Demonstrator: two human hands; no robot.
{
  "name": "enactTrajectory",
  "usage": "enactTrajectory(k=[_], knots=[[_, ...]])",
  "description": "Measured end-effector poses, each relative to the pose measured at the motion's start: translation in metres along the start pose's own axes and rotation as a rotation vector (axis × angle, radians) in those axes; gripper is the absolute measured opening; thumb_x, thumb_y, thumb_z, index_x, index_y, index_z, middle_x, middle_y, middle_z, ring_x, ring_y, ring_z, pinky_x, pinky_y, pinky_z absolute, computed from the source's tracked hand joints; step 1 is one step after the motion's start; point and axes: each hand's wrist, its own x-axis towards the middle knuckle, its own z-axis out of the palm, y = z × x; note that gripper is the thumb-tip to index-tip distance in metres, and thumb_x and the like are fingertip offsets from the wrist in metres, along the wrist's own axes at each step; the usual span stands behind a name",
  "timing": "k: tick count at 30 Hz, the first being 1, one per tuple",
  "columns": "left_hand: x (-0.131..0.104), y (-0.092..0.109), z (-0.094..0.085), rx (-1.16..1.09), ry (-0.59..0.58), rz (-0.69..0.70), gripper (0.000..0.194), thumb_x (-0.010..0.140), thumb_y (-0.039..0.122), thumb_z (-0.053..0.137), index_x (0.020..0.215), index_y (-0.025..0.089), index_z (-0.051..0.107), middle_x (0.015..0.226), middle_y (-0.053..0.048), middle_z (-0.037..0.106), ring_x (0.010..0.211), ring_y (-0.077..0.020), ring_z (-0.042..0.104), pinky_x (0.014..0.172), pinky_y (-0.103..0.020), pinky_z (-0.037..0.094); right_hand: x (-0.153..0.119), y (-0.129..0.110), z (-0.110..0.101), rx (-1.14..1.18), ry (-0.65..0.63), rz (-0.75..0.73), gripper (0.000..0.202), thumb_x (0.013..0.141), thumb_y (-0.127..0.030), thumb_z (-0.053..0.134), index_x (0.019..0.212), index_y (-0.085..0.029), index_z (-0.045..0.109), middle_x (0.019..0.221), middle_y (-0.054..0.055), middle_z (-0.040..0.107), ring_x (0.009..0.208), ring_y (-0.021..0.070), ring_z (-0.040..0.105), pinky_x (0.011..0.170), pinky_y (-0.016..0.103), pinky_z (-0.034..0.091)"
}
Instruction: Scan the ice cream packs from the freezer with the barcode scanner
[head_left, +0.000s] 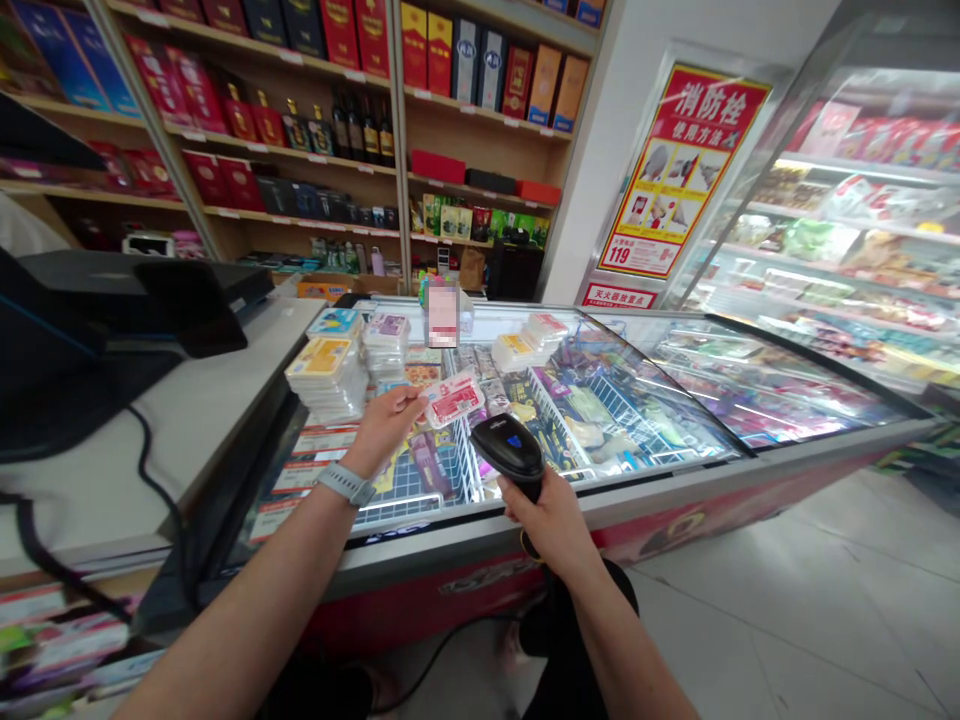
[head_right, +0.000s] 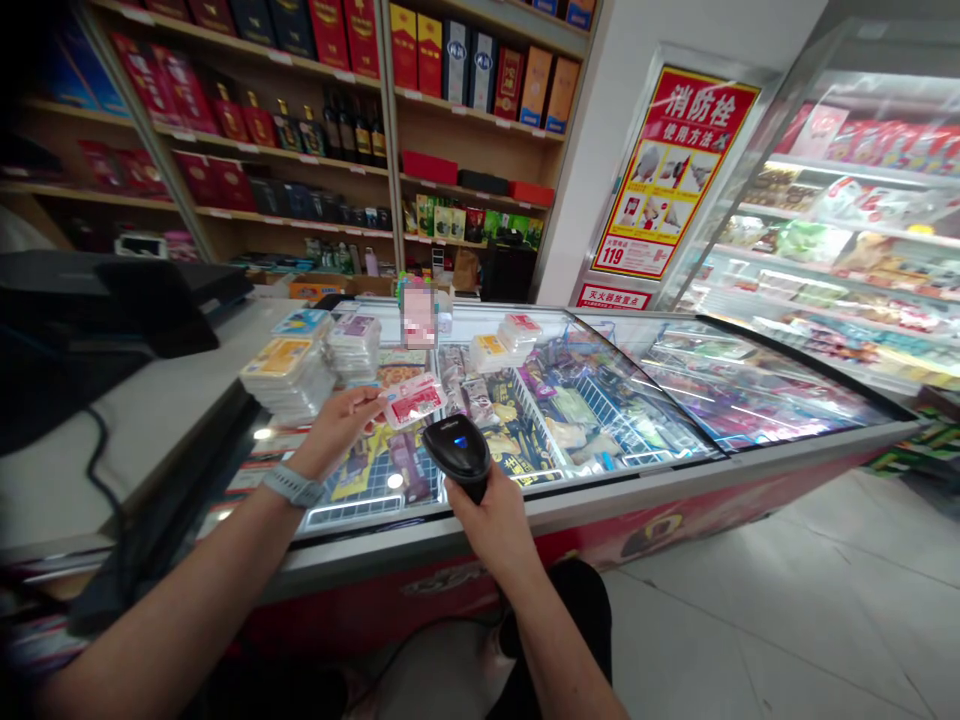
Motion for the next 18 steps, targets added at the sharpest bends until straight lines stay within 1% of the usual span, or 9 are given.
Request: enactTrajectory(k=[4, 6, 8, 10, 12, 14, 18], knots=[[0.0, 0.001, 0.001, -0.072, 0.043, -0.041, 0.036, 0.064, 0.047, 0.073, 0.078, 0.015, 0.066, 0.065, -0.003, 0.066, 0.061, -0.0143, 0.059, 0.053, -0.022, 0.04, 0.0, 0.001, 0.0, -0.016, 0.029, 0.029, 0.032, 0.085, -0.046, 0.06, 0.095, -0.016, 0.063, 0.068, 0.005, 0.068, 0.062, 0.0203, 0.065, 0.061, 0.03, 0.049], [0.001, -0.002, -0.001, -0.115, 0.115, -0.068, 0.035, 0.064, 0.044, 0.074, 0.081, 0.014, 0.067, 0.065, -0.003, 0.067, 0.06, -0.0142, 0.06, 0.052, -0.022, 0.041, 0.0, 0.001, -0.001, 0.019, 0.037, 0.054, 0.032, 0.084, -0.048, 0.06, 0.09, -0.016, 0.062, 0.067, 0.005, 0.068, 0.061, 0.0202, 0.065, 0.061, 0.03, 0.049], [0.003, -0.005, -0.004, -0.153, 0.21, -0.087, 0.033, 0.065, 0.04, 0.074, 0.083, 0.014, 0.066, 0.063, -0.002, 0.066, 0.057, -0.0134, 0.06, 0.052, -0.023, 0.044, 0.0, 0.001, -0.001, 0.073, 0.029, 0.084, 0.034, 0.083, -0.05, 0.061, 0.086, -0.016, 0.06, 0.065, 0.004, 0.066, 0.059, 0.0198, 0.065, 0.059, 0.029, 0.05], [0.004, -0.007, -0.007, -0.205, 0.297, -0.105, 0.028, 0.068, 0.038, 0.071, 0.081, 0.014, 0.064, 0.062, 0.0, 0.065, 0.056, -0.0124, 0.06, 0.057, -0.024, 0.049, 0.001, 0.0, -0.002, 0.131, 0.012, 0.112, 0.036, 0.082, -0.052, 0.061, 0.083, -0.016, 0.059, 0.064, 0.004, 0.064, 0.057, 0.019, 0.064, 0.058, 0.029, 0.05], [0.005, -0.009, -0.008, -0.268, 0.346, -0.13, 0.024, 0.07, 0.036, 0.069, 0.078, 0.015, 0.061, 0.062, 0.0, 0.065, 0.057, -0.0121, 0.062, 0.064, -0.027, 0.054, 0.003, 0.001, -0.003, 0.179, 0.0, 0.133, 0.038, 0.08, -0.054, 0.061, 0.082, -0.016, 0.058, 0.064, 0.004, 0.063, 0.055, 0.0179, 0.063, 0.056, 0.028, 0.05], [0.003, -0.009, -0.008, -0.331, 0.358, -0.16, 0.021, 0.071, 0.033, 0.069, 0.076, 0.015, 0.06, 0.063, -0.001, 0.066, 0.059, -0.0124, 0.064, 0.071, -0.031, 0.057, 0.004, 0.003, -0.004, 0.21, -0.004, 0.144, 0.039, 0.079, -0.054, 0.063, 0.08, -0.016, 0.058, 0.063, 0.003, 0.063, 0.054, 0.017, 0.062, 0.054, 0.028, 0.049], [-0.005, -0.01, -0.005, -0.412, 0.347, -0.218, 0.016, 0.071, 0.027, 0.069, 0.072, 0.013, 0.062, 0.064, -0.003, 0.068, 0.06, -0.0127, 0.065, 0.077, -0.034, 0.058, 0.005, 0.011, -0.007, 0.222, 0.001, 0.137, 0.039, 0.079, -0.054, 0.064, 0.078, -0.016, 0.059, 0.063, 0.003, 0.063, 0.052, 0.0161, 0.061, 0.053, 0.027, 0.049]])
